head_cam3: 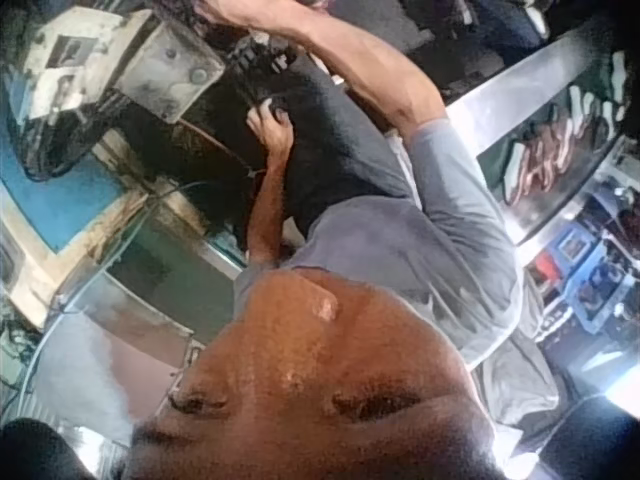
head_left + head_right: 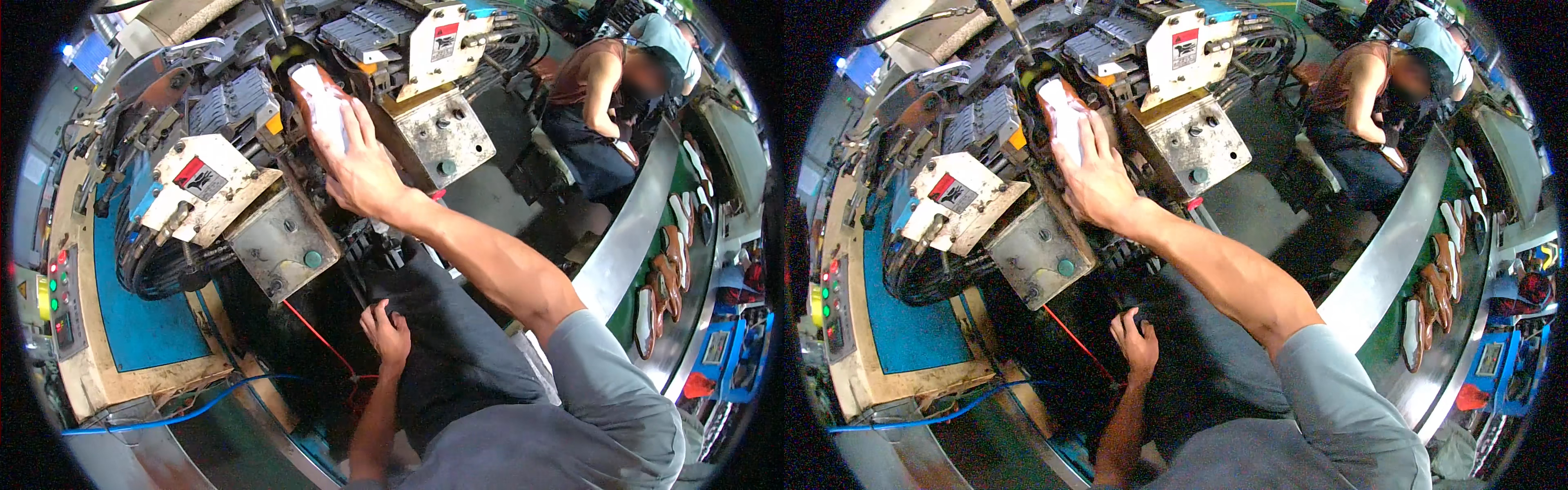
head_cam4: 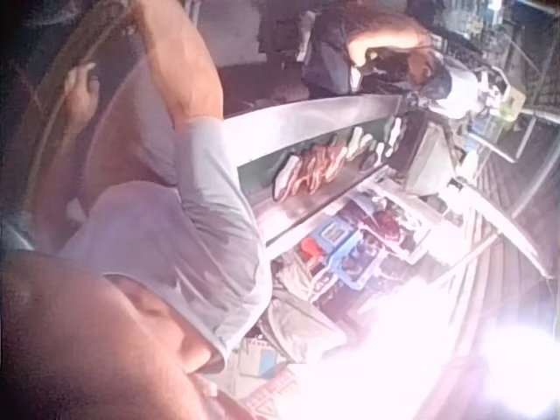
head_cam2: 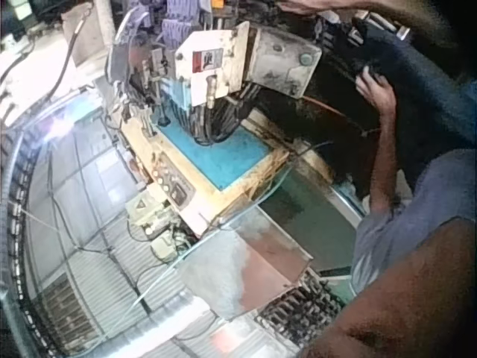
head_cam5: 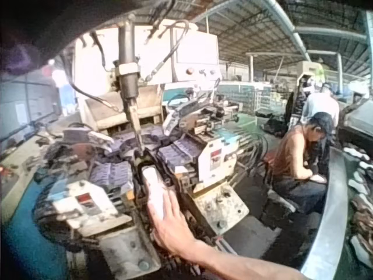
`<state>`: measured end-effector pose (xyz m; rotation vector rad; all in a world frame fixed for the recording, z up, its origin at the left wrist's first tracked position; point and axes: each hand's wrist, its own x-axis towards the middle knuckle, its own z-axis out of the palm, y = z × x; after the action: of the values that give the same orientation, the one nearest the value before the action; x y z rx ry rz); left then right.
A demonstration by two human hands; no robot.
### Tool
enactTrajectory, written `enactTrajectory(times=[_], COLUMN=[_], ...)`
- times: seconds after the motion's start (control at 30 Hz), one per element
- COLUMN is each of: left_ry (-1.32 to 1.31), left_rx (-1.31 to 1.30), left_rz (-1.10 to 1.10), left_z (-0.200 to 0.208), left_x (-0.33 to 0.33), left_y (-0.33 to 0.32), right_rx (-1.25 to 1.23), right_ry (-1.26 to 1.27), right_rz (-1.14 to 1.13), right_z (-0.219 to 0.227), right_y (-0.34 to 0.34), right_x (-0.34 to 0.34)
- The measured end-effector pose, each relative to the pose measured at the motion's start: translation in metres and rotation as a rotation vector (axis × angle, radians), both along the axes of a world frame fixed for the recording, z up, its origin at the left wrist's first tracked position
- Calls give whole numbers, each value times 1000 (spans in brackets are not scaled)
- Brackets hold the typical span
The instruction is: Operating a lasting machine and using hand tools to assemble shoe uppers and soles.
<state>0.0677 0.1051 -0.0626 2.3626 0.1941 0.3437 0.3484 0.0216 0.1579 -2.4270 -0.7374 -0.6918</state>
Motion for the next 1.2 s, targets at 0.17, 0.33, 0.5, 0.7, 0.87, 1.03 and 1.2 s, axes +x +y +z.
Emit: enactTrajectory(times=[0.17, 0.33, 0.5, 0.7, 0.87, 1.03, 1.2], left_ry=[53, 61, 72, 112, 82, 101, 41], left_rx=[1, 16, -28, -51, 15, -36, 44], left_rz=[-14, -30, -57, -77, -85, -67, -107], left_z=[2, 0, 1, 3, 6, 6, -1], left_x=[7, 16, 22, 23, 16, 13, 14], left_y=[-2, -2, -6, -8, -8, -10, -6], right_rx=[-54, -53, -34, -64, 13, 206, 327], right_ry=[54, -27, -46, 17, 35, -76, 65], right_rz=[-18, -12, -37, -34, -21, 95, 165], right_z=[18, 28, 41, 62, 70, 45, -68], right_y=[27, 39, 40, 40, 44, 23, -70], right_x=[62, 88, 84, 86, 90, 54, -86])
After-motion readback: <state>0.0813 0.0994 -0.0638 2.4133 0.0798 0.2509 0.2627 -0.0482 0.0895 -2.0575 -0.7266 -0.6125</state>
